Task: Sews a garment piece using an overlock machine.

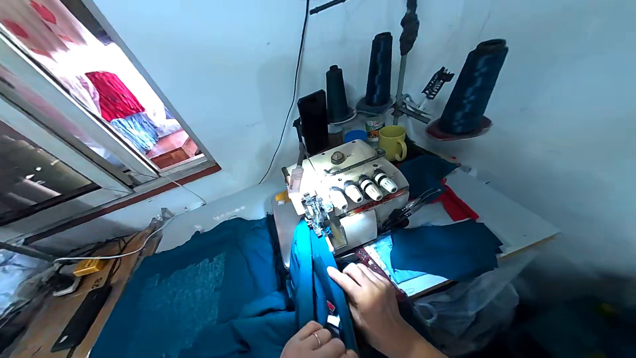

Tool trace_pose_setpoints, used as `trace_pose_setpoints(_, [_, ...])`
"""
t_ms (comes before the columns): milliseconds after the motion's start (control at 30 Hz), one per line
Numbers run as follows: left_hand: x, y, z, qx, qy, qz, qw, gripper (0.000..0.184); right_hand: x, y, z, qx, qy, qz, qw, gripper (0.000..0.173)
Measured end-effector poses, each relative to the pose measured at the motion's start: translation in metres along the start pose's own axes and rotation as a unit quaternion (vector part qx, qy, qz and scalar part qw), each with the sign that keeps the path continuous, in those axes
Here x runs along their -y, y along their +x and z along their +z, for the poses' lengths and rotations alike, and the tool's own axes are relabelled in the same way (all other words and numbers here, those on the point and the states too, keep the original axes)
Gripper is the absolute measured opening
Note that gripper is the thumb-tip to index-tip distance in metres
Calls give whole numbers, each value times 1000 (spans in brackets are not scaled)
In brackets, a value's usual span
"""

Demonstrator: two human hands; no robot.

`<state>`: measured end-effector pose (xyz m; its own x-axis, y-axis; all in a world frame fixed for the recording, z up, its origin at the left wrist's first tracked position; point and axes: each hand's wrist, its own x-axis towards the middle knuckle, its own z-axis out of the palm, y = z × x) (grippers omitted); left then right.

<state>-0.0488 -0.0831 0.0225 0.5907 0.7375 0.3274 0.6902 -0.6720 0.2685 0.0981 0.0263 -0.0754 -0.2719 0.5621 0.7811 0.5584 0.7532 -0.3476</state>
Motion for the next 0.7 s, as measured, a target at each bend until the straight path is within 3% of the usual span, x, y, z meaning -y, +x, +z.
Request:
trace_pose_setpoints(233, [24, 17, 22, -89, 83, -67, 990, 23, -7, 20, 25, -7, 23, 76, 997, 35])
trace_pose_setpoints(300, [30, 15, 7, -101, 59, -123, 986, 23, 3, 7, 25, -26, 106, 161, 981, 30])
trace_pose_setpoints(367, [37, 6, -27, -130, 34, -201, 970, 23, 25, -19, 25, -34, 194, 189, 962, 25])
trace_pose_setpoints(433, [50, -6, -56, -160, 55, -251, 953, 28, 56, -39, 29, 30, 259, 177, 949, 29])
trace_pose_setpoints(533, [63, -15, -77, -162, 33, -263, 951, 31, 85, -25, 49, 162, 317, 134, 925, 53])
trace_pose_setpoints(700, [81, -28, -78, -155, -62, -250, 954, 22, 65, 31, 86, 333, 321, 112, 880, 61])
